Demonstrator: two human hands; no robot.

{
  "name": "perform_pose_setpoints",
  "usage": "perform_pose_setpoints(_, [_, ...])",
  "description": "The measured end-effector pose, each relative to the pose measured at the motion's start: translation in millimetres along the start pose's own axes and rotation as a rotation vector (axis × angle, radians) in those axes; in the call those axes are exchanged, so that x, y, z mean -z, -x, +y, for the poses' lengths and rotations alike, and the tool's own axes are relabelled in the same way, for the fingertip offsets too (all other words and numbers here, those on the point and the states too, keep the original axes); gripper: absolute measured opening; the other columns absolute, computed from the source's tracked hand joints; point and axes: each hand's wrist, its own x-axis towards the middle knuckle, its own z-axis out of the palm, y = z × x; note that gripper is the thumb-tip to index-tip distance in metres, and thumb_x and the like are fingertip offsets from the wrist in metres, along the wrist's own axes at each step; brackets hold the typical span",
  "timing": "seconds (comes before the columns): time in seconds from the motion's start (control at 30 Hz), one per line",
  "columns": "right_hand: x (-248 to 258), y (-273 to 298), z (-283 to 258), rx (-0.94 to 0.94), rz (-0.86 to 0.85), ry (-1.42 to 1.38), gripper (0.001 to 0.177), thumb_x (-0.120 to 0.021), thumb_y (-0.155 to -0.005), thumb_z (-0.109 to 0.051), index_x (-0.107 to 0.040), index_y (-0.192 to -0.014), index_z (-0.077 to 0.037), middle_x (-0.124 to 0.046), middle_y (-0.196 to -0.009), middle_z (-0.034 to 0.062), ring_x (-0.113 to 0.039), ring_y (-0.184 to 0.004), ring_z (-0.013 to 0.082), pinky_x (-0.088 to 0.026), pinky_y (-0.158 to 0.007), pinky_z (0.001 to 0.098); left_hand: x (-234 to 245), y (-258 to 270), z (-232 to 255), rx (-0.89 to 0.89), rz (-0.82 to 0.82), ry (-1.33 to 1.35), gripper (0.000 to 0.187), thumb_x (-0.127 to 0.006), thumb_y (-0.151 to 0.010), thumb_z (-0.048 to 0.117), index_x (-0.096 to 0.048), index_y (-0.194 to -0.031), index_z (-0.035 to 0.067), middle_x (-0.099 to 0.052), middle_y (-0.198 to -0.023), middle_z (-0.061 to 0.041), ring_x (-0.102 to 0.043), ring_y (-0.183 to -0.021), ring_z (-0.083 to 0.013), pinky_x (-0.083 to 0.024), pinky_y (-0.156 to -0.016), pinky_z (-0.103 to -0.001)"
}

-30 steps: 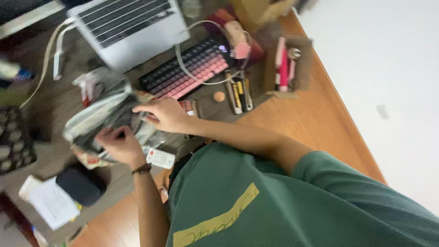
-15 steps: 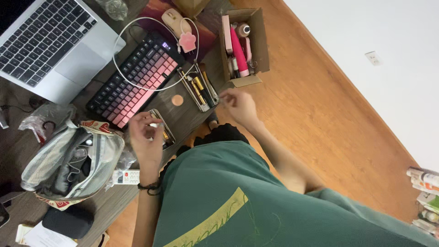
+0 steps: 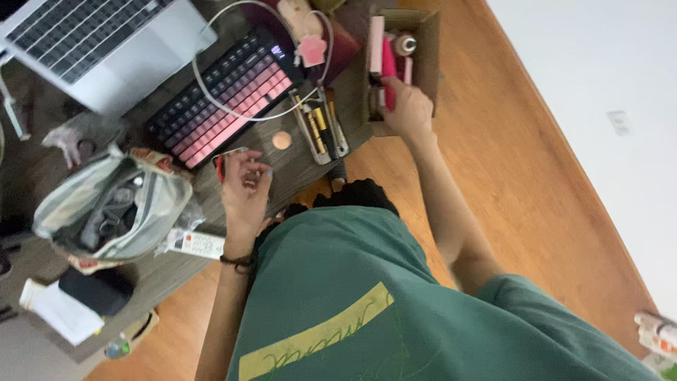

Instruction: The person organizes cosmetic items by transferring them from a mesh bag and a cardboard box onto a desk. They handle various items including tubes, compacts, and brushes, placing them into a metal tin or arranging them on the desk surface.

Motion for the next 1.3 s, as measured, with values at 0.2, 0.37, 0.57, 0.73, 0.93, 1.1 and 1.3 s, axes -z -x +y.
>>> perform_pose_setpoints(0.2, [-10,-18,11,-0.003,-0.157,0.143,0.048,-0.082,-0.073,-0.017,-0.07,-0.119,-0.02,-0.074,-0.097,0.0169,-0.07,-0.095,0.0389,-0.055,-0.078,0.0511,2,0,-2,0.027,0.104,0.057,0.032,-0.067,-0.093,0.001,-0.058,-0.124,0.006,-0.072,-0.1,-0.004,-0.064,-0.081,-0.0097,-0.052,-0.069,-0.025])
perform_pose_setpoints(0.37, [-4,-18,0,-0.015,-0.17,0.13,0.053,-0.087,-0.068,-0.021,-0.067,-0.116,-0.016,-0.073,-0.094,0.0178,-0.069,-0.094,0.0402,-0.054,-0.076,0.0515,7,4,-7,0.04,0.164,0.024,0.032,-0.068,-0.093,0.002,-0.058,-0.123,0.005,-0.074,-0.101,-0.003,-0.069,-0.082,-0.0093,-0.053,-0.066,-0.025])
perform_pose_setpoints(0.57, [-10,-20,7,0.029,-0.155,0.13,0.045,-0.082,-0.071,-0.019,-0.066,-0.113,-0.015,-0.074,-0.094,0.0167,-0.07,-0.093,0.0399,-0.054,-0.076,0.0522,16,6,-18,0.057,0.216,0.048,0.032,-0.069,-0.093,0.0,-0.058,-0.124,0.004,-0.073,-0.104,-0.005,-0.069,-0.079,-0.0111,-0.054,-0.065,-0.025])
perform_pose_setpoints(0.73, [-24,-23,29,0.027,-0.132,0.092,0.027,-0.072,-0.087,-0.02,-0.063,-0.11,-0.011,-0.073,-0.096,0.0179,-0.069,-0.093,0.0432,-0.053,-0.076,0.0558,20,7,-38,-0.026,0.239,0.079,0.035,-0.068,-0.091,-0.002,-0.057,-0.124,0.002,-0.07,-0.114,-0.007,-0.07,-0.093,-0.0109,-0.055,-0.07,-0.026])
perform_pose_setpoints(0.93, [-22,-25,37,-0.082,-0.231,-0.056,0.026,-0.078,-0.081,-0.024,-0.067,-0.099,-0.008,-0.073,-0.09,0.0148,-0.072,-0.082,0.0309,-0.056,-0.075,0.0449,29,6,-60,0.068,0.341,0.042,0.038,-0.071,-0.087,0.001,-0.059,-0.124,0.004,-0.072,-0.104,-0.007,-0.07,-0.086,-0.0123,-0.058,-0.07,-0.027])
perform_pose_setpoints(1.1, [6,-20,35,-0.186,-0.047,-0.445,0.019,-0.078,-0.089,-0.007,-0.065,-0.101,0.0,-0.07,-0.086,0.0107,-0.068,-0.071,0.0172,-0.053,-0.057,0.0322,73,22,-84,0.099,0.47,0.003,0.029,-0.069,-0.092,0.006,-0.061,-0.119,0.009,-0.075,-0.096,-0.005,-0.072,-0.074,-0.0124,-0.059,-0.064,-0.027])
perform_pose_setpoints(1.3, [44,-23,15,-0.206,-0.119,-1.045,0.017,-0.073,-0.106,-0.008,-0.077,-0.119,0.001,-0.075,-0.105,0.0166,-0.074,-0.09,0.0212,-0.058,-0.075,0.03,138,61,-121,0.246,0.95,-0.102,0.027,-0.069,-0.089,0.002,-0.065,-0.114,0.011,-0.075,-0.092,-0.005,-0.07,-0.07,-0.0169,-0.054,-0.062,-0.032])
